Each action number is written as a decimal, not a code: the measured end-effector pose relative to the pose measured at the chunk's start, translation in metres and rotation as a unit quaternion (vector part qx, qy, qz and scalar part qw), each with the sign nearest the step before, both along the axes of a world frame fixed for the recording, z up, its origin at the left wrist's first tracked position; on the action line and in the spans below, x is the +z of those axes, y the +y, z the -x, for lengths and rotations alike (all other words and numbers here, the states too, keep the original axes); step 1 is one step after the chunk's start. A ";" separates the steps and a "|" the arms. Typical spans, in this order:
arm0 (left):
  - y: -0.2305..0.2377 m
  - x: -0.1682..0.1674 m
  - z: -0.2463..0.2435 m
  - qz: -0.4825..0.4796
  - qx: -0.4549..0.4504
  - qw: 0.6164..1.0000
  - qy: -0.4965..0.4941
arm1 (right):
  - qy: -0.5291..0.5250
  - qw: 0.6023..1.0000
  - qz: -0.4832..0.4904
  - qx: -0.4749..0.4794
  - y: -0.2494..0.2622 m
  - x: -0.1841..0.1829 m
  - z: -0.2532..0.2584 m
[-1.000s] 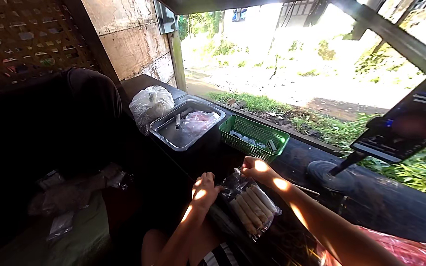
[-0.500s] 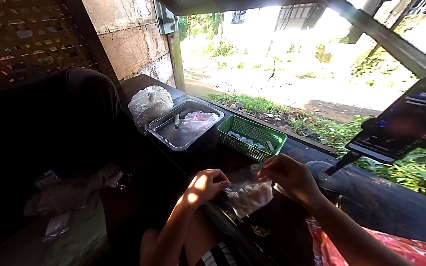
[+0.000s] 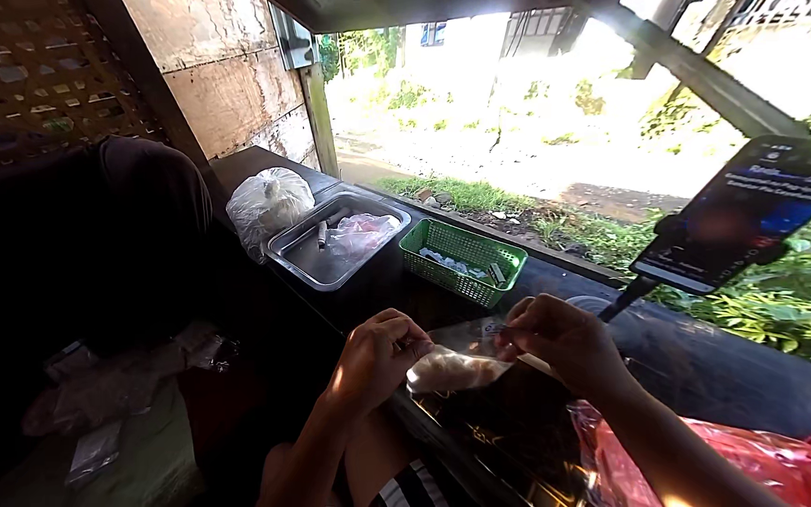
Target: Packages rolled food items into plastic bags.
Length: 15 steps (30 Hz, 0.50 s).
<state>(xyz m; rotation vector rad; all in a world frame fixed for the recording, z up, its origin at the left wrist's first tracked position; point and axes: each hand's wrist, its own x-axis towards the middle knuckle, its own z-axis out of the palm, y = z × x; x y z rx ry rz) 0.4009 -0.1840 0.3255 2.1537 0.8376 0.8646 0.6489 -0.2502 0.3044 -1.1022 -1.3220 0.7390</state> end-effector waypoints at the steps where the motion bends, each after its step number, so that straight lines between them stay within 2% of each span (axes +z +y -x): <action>1: -0.001 -0.003 -0.002 0.068 -0.017 0.997 -0.017 | 0.008 1.000 0.023 0.006 -0.002 -0.002 -0.004; 4: 0.008 -0.024 -0.017 0.274 -0.049 0.960 -0.009 | 0.023 0.992 0.120 0.013 0.003 -0.020 -0.017; 6: 0.021 -0.052 -0.030 0.345 -0.043 0.937 0.014 | -0.004 0.986 0.169 -0.009 0.012 -0.039 -0.023; 10: 0.046 -0.091 -0.045 0.388 -0.011 0.920 0.052 | -0.079 0.969 0.233 -0.006 0.033 -0.061 -0.031; 12: 0.055 -0.097 -0.047 0.398 0.001 0.915 0.066 | -0.137 0.954 0.265 -0.023 0.044 -0.062 -0.033; 15: 0.061 -0.092 -0.047 0.446 0.003 0.894 0.055 | -0.175 0.952 0.243 -0.063 0.056 -0.054 -0.031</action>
